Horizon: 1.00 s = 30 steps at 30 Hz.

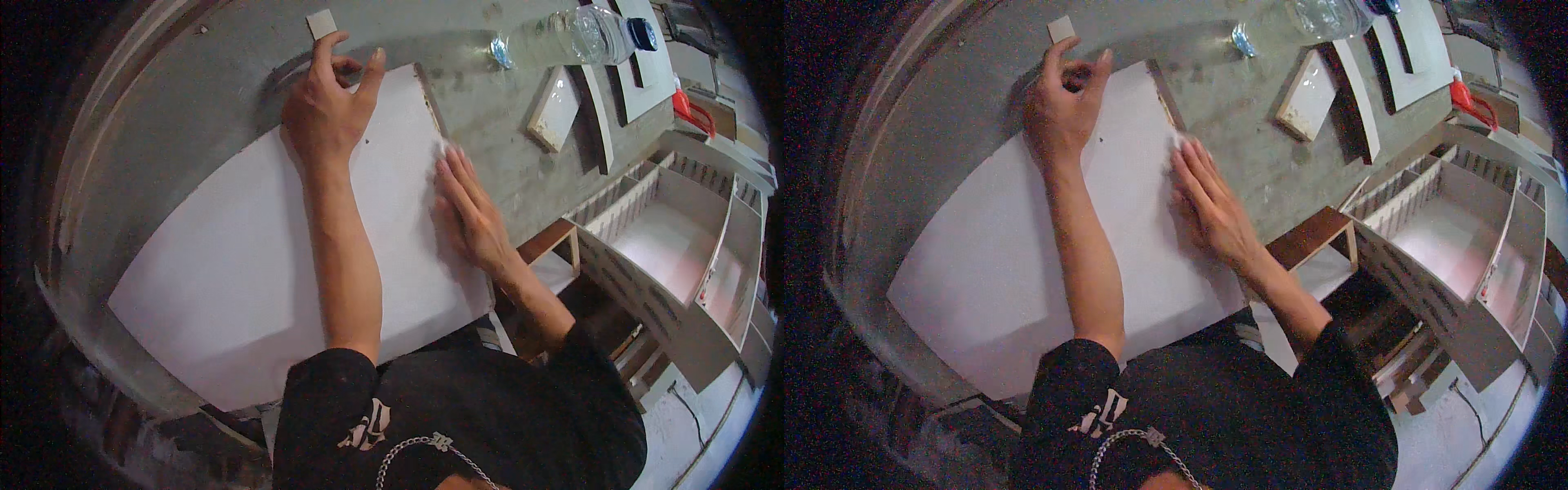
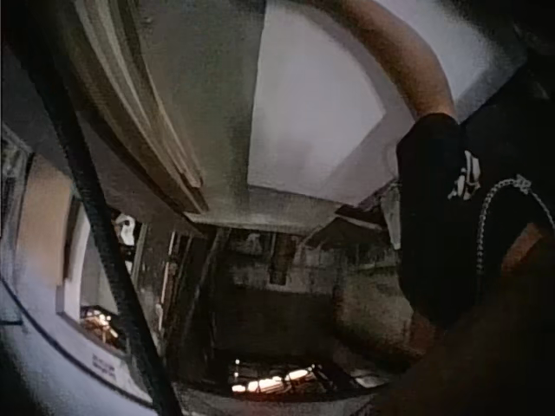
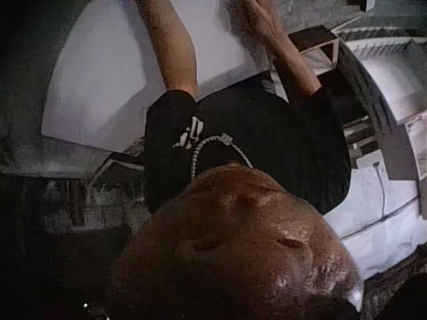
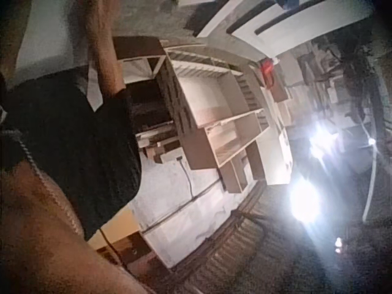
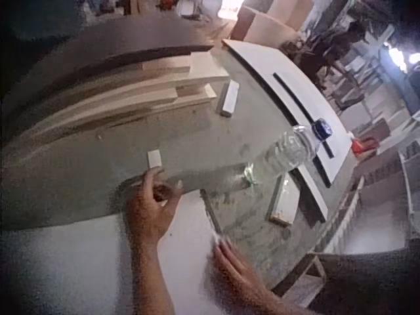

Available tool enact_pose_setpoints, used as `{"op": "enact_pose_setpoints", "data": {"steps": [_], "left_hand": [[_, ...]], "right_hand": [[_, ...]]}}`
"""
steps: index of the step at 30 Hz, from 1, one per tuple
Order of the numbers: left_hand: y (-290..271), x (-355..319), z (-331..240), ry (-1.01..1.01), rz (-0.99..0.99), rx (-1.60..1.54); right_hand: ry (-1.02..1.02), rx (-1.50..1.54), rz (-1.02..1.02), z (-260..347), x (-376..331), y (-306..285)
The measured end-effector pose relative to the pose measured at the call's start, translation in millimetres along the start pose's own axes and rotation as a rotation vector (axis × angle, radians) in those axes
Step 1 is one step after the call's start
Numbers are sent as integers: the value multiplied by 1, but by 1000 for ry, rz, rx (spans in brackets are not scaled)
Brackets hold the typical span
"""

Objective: The person cleans the edge of a white board by hand using a small piece of cloth, moving it back and forth along the corner and edge.

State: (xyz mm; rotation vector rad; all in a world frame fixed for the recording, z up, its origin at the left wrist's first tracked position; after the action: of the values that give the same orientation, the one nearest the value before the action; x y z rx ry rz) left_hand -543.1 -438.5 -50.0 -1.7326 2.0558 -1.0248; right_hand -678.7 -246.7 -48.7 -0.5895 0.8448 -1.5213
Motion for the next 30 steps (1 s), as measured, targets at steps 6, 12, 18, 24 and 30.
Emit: {"op": "enact_pose_setpoints", "data": {"steps": [6,12,18,24,30], "left_hand": [[25,8,1,37,2,-74],[-1,19,56,83,-108,-36],[22,38,75,29,19,-12],[15,62,89,189,20,261],[12,70,88,184,5,358]], "right_hand": [[-16,-51,-128,-1,79,-15],[-44,-20,101,-20,-100,0],[32,43,22,-45,-230,-16],[91,172,-124,-61,-286,-27],[382,329,-384,-69,-287,-67]]}}
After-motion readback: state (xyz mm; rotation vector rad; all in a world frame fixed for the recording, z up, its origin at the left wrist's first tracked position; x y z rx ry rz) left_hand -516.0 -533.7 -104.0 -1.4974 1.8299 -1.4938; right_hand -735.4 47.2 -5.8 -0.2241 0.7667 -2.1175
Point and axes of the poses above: each hand's wrist, its own x-axis towards the middle knuckle, its own y-axis out of the palm, z = x × y, the point moved 6 cm from there along x, towards the middle knuckle, and after that the axes turned 14 degrees about y, right-handed, at the moved point
